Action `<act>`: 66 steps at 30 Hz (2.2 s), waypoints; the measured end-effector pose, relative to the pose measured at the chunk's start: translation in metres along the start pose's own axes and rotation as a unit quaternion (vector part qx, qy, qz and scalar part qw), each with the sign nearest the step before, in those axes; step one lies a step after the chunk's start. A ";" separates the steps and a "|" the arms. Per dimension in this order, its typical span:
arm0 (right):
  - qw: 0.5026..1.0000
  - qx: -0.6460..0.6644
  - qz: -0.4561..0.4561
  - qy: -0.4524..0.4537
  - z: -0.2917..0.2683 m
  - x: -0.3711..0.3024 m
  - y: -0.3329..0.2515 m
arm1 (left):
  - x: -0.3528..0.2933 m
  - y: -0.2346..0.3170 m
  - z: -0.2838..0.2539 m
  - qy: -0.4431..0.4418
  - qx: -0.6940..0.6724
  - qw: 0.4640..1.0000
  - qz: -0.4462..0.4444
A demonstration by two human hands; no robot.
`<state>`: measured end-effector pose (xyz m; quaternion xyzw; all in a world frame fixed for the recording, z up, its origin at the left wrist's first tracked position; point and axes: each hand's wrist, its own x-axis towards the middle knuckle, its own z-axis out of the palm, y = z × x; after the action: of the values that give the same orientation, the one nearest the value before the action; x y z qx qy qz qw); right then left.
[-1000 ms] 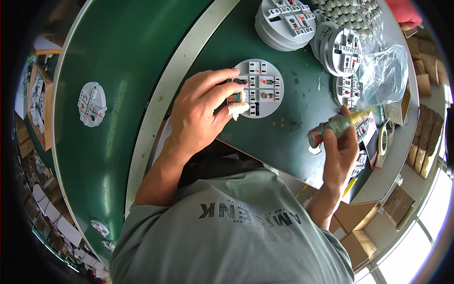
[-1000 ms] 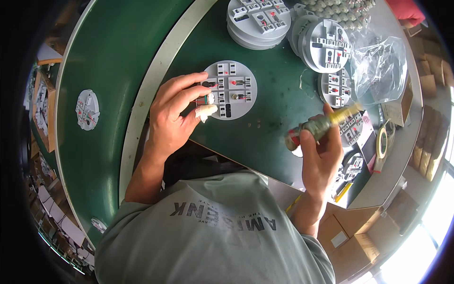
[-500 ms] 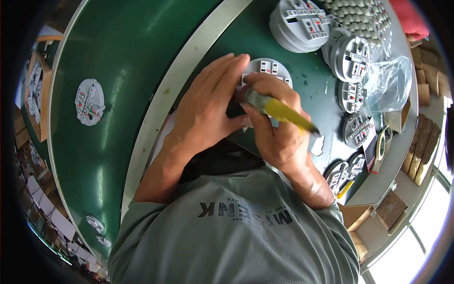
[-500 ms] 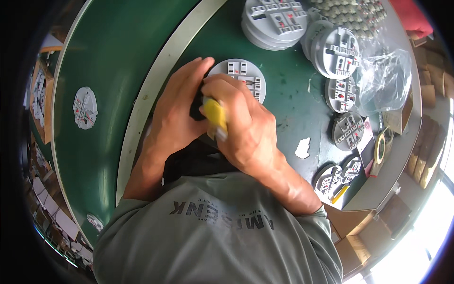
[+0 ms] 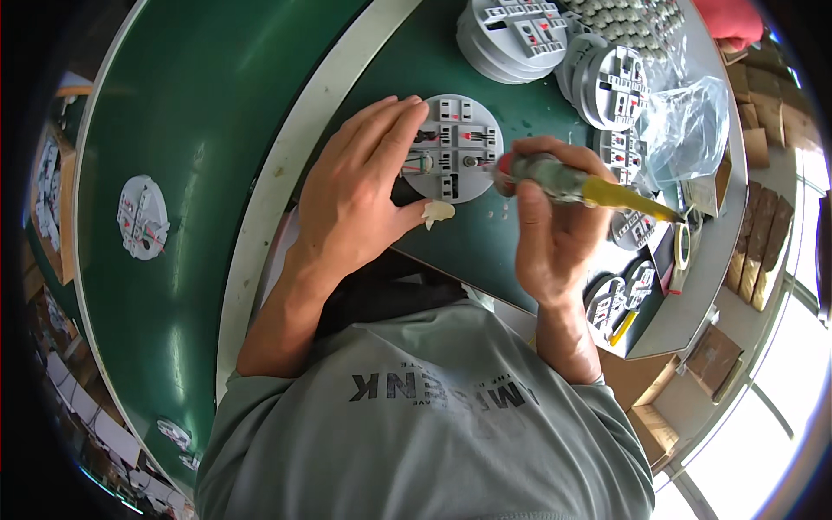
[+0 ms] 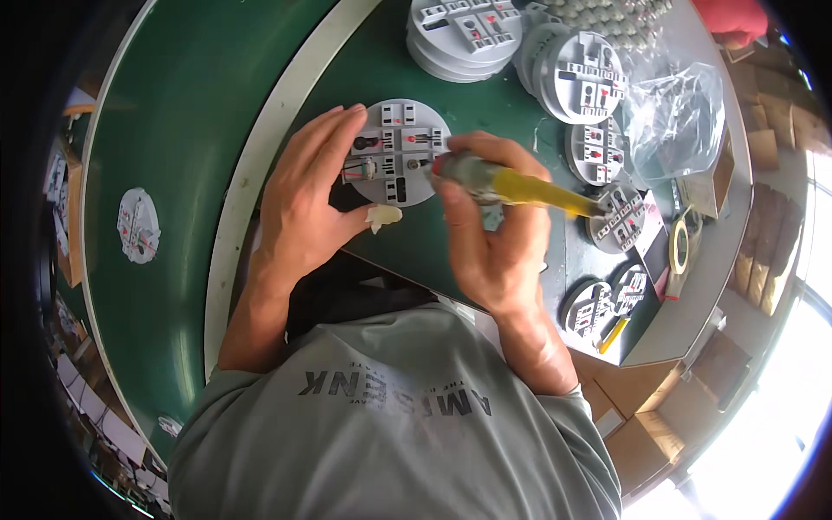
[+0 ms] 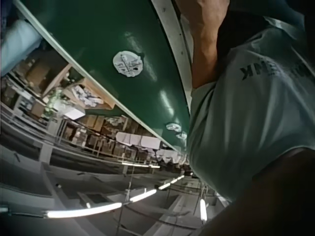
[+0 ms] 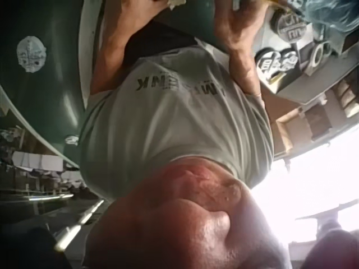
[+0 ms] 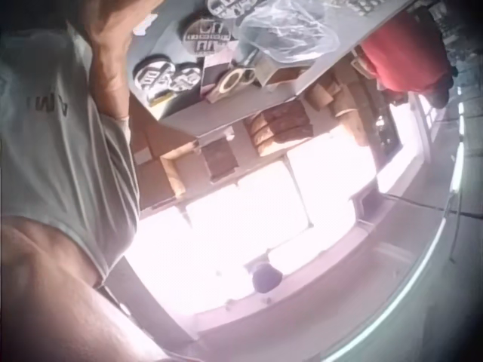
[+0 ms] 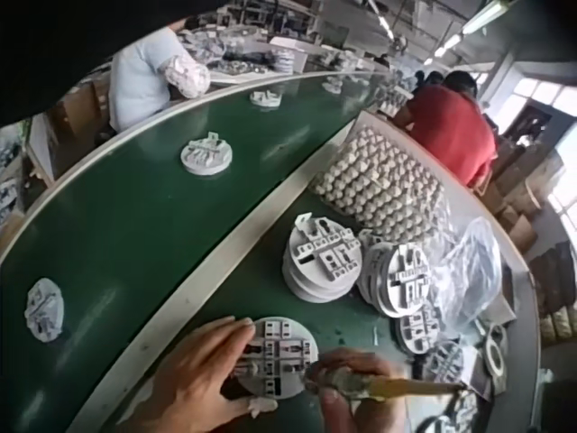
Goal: Assembling circular electronic components into white plastic housings and applying adhesive from a tube.
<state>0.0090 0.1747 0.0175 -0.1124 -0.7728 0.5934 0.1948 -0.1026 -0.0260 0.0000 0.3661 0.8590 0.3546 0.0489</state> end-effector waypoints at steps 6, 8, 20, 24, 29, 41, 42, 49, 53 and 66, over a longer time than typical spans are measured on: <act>0.997 -0.033 -0.070 -0.028 0.025 0.012 0.017 | 0.007 -0.004 0.001 -0.004 -0.001 1.000 -0.002; 0.984 -0.080 -0.157 0.013 0.034 0.006 0.029 | 0.013 -0.003 -0.001 -0.001 -0.008 1.000 0.015; 0.944 -0.122 0.299 0.066 -0.033 0.000 -0.010 | 0.013 -0.009 0.010 0.008 0.000 1.000 0.022; 0.909 -0.401 0.103 0.035 -0.045 -0.007 0.001 | 0.020 -0.010 0.010 -0.006 0.012 0.999 0.030; 0.953 -0.299 -0.039 -0.035 -0.020 0.024 0.004 | 0.023 -0.012 0.014 -0.007 0.017 0.999 0.038; 0.963 -0.264 -0.032 -0.035 0.013 0.027 0.022 | 0.029 -0.012 0.019 0.000 0.025 0.999 0.047; 0.962 -0.270 -0.028 -0.015 0.015 0.026 0.023 | 0.030 -0.013 0.020 0.002 0.024 0.998 0.050; 0.968 -0.248 0.012 0.028 -0.013 0.028 0.019 | 0.030 -0.015 0.028 0.007 0.007 0.998 0.061; 0.942 -0.211 0.046 0.255 -0.084 0.027 0.036 | 0.034 -0.008 0.030 0.001 -0.015 0.999 0.050; 0.890 -0.394 0.151 0.174 -0.318 0.206 0.192 | 0.074 0.024 0.050 -0.123 0.071 0.989 0.049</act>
<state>-0.0496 0.5876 -0.0623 -0.3968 -0.8706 0.2334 0.1735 -0.1252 0.0629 -0.0088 0.4508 0.8506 0.2471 0.1107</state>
